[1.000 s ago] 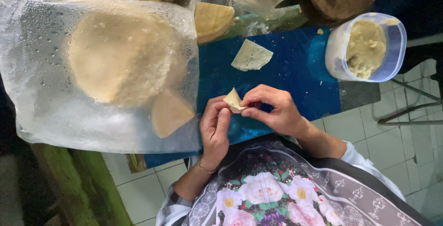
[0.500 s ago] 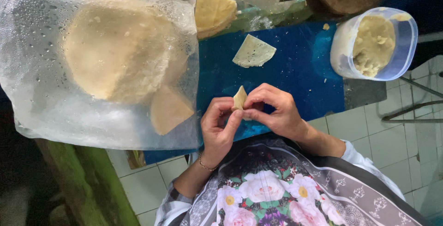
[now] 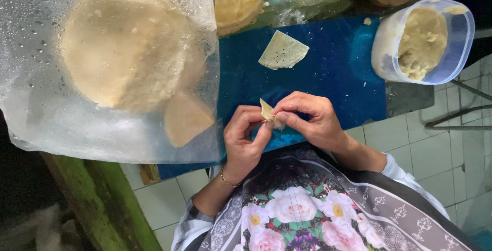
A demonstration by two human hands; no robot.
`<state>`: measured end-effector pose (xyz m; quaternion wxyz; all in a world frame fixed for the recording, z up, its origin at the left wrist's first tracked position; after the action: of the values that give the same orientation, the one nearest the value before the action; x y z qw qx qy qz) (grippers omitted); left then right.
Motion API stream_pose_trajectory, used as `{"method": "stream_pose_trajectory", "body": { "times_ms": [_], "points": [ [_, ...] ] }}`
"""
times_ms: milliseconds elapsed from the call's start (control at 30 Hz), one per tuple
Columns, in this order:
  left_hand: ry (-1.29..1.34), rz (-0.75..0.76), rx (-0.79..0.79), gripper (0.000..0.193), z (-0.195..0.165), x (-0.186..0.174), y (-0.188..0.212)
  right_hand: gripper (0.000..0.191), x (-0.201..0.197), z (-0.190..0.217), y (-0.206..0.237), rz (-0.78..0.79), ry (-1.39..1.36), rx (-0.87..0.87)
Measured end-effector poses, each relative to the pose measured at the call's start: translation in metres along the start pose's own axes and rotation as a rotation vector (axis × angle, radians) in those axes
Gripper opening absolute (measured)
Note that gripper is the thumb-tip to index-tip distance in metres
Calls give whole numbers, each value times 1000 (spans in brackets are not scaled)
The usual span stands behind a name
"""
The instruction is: The person places triangular dough wrappers on a blue board, spoons a beige filling from a plastic container onto each wrapper, then folds and pinches the wrappers closed into small parcels and stacks the finished pieces on the board. At the end the person reaches into a plastic bag of filling.
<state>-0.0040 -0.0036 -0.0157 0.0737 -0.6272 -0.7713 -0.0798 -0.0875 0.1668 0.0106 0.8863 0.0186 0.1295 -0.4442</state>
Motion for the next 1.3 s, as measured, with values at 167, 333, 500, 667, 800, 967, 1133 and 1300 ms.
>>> {"method": "stream_pose_trajectory", "body": {
  "times_ms": [167,333,500,667,800,967,1133,1300],
  "points": [
    [-80,-2,38,13,3,-1,2,14,-1,-10,8,-2,62,-59],
    [54,-13,-13,12,12,-5,7,14,2,-41,16,-91,-590,342],
    [241,-66,-53,8,23,-12,14,18,-9,-58,19,-204,-1024,445],
    [348,-95,6,9,27,-12,15,21,-40,-47,6,-375,-1007,333],
    [294,-119,-19,10,28,-10,15,14,-45,-23,-12,-530,-86,-7],
    [288,-116,-46,9,28,-8,13,18,-11,3,-30,-249,1007,-312],
    [297,-81,-38,10,22,-6,11,28,4,11,-32,-233,1095,-314],
    [126,-43,-76,8,12,0,5,28,-4,9,-27,-291,862,-254]
  ]
}}
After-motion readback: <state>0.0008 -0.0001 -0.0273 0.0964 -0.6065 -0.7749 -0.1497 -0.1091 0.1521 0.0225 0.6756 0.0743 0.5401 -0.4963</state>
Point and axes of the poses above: each hand's wrist, its own y-axis away from the middle knuckle, its own x-axis out of the palm, z = x × y, the point moved 1 cm from there along -y, towards the middle knuckle, and after that the axes turned 3 degrees about -x, right-handed, at the moved point
